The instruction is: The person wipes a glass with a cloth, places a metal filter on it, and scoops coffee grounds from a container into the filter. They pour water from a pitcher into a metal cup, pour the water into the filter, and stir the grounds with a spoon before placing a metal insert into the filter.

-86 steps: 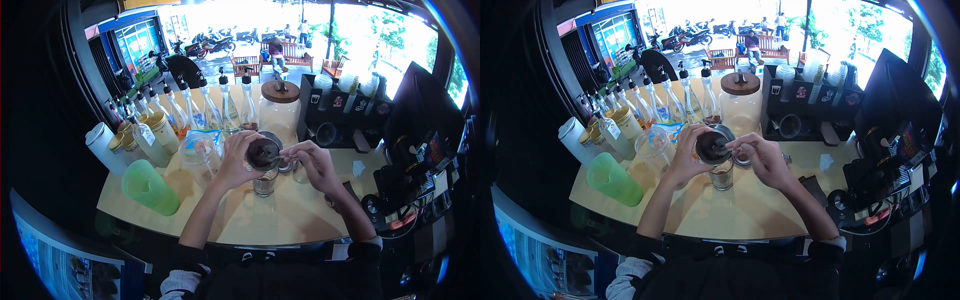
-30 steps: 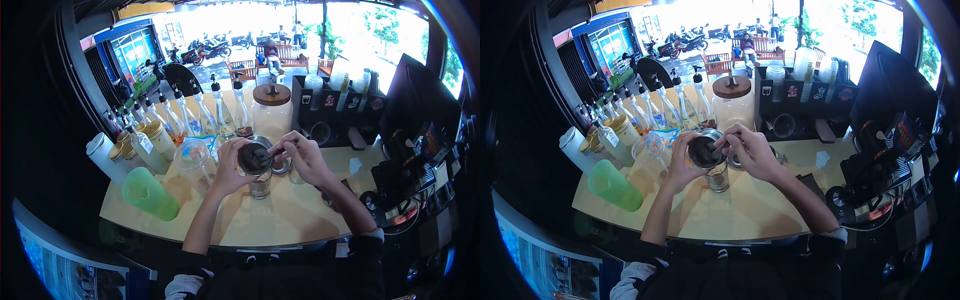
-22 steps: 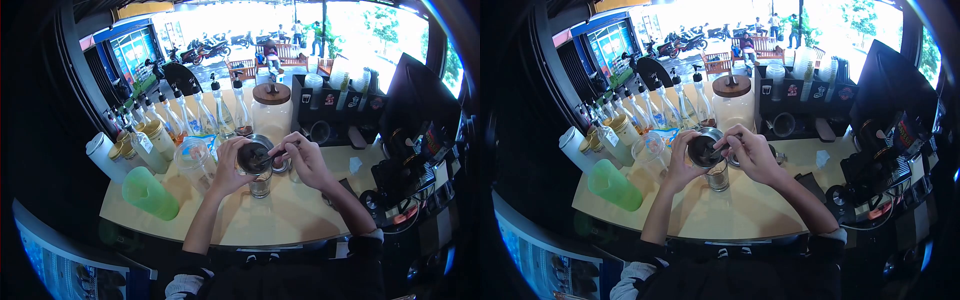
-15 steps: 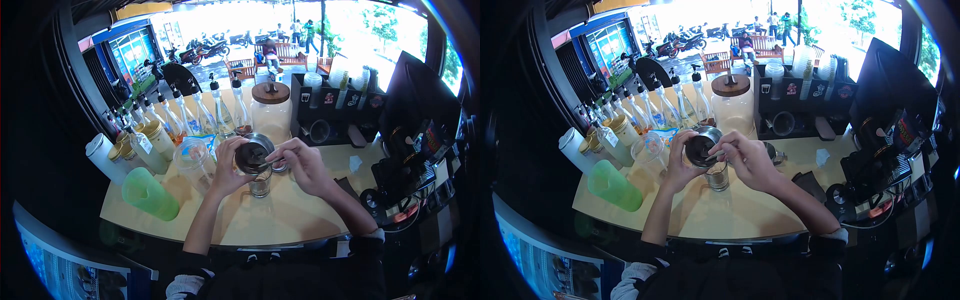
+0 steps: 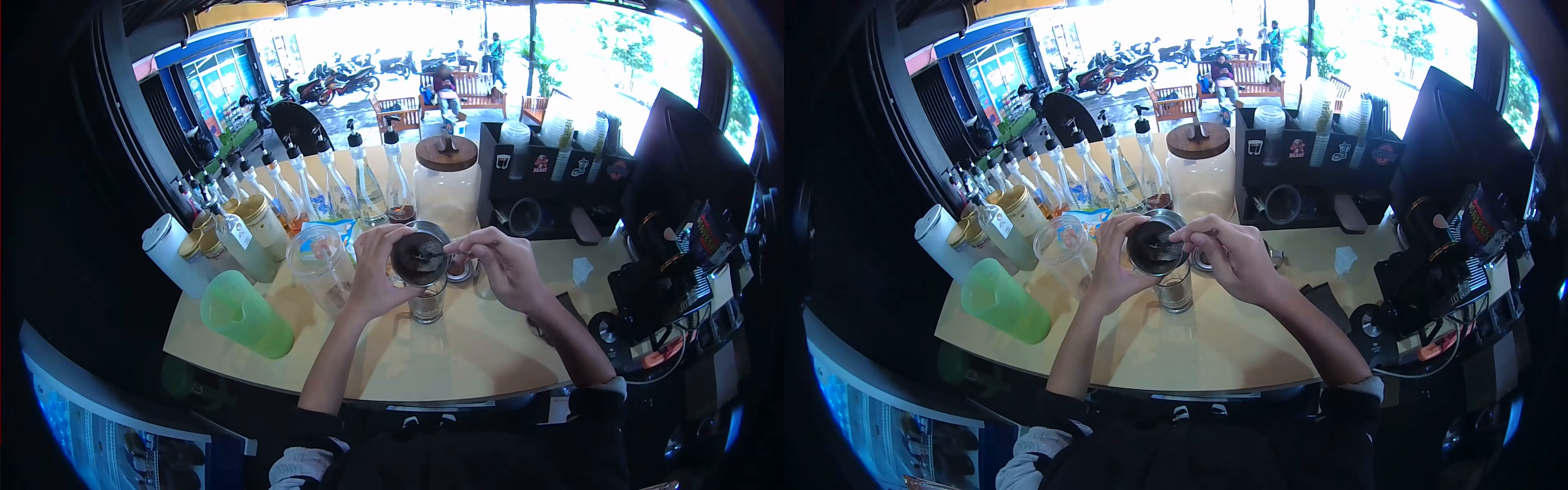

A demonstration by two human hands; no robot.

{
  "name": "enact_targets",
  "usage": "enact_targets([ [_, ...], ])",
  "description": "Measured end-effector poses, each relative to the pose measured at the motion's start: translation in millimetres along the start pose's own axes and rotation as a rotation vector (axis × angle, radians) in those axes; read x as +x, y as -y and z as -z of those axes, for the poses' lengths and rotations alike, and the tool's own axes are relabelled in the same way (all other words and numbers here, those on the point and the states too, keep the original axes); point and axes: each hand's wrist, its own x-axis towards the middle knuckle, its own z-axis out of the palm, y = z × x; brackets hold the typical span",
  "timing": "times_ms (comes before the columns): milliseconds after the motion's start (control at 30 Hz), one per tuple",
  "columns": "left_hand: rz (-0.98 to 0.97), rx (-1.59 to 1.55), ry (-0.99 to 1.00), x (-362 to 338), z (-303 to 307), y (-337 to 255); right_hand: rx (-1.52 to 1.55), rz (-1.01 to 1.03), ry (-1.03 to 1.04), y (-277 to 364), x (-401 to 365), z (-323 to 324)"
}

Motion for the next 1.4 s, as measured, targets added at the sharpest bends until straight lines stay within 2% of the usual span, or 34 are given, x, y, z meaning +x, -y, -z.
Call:
enact_targets([
  [133, -0.010, 0.010, -0.019, 2, -1, -2, -0.083, 0.022, 0.087, 9, -5, -2],
  [300, 0.022, -0.028, -0.026, 3, 0, -2, -0.024, 0.050, 0.017, 6, -3, 4],
  [400, 0.023, -0.043, -0.028, 4, -2, -3, -0.104, 0.008, 0.122, 11, -3, 5],
  [467, 0.017, -0.058, -0.041, 4, -3, -3, -0.037, 0.072, 0.012, 7, -3, 6],
  [567, 0.032, -0.070, -0.031, 4, -2, -4, -0.084, 0.073, 0.108, 12, -3, 7],
  [700, 0.043, -0.064, -0.030, 5, -2, -3, -0.068, 0.096, 0.078, 11, -3, 5],
  [900, 0.046, -0.109, -0.033, 5, -5, 0, 0.006, -0.024, 0.065, 10, -4, 1],
  [967, 0.059, -0.128, -0.035, 4, -5, -1, 0.039, -0.006, -0.064, 1, -5, 1],
  [1400, 0.005, 0.065, 0.034, 9, 6, -11, -0.006, -0.032, 0.043, 5, -3, 8],
])
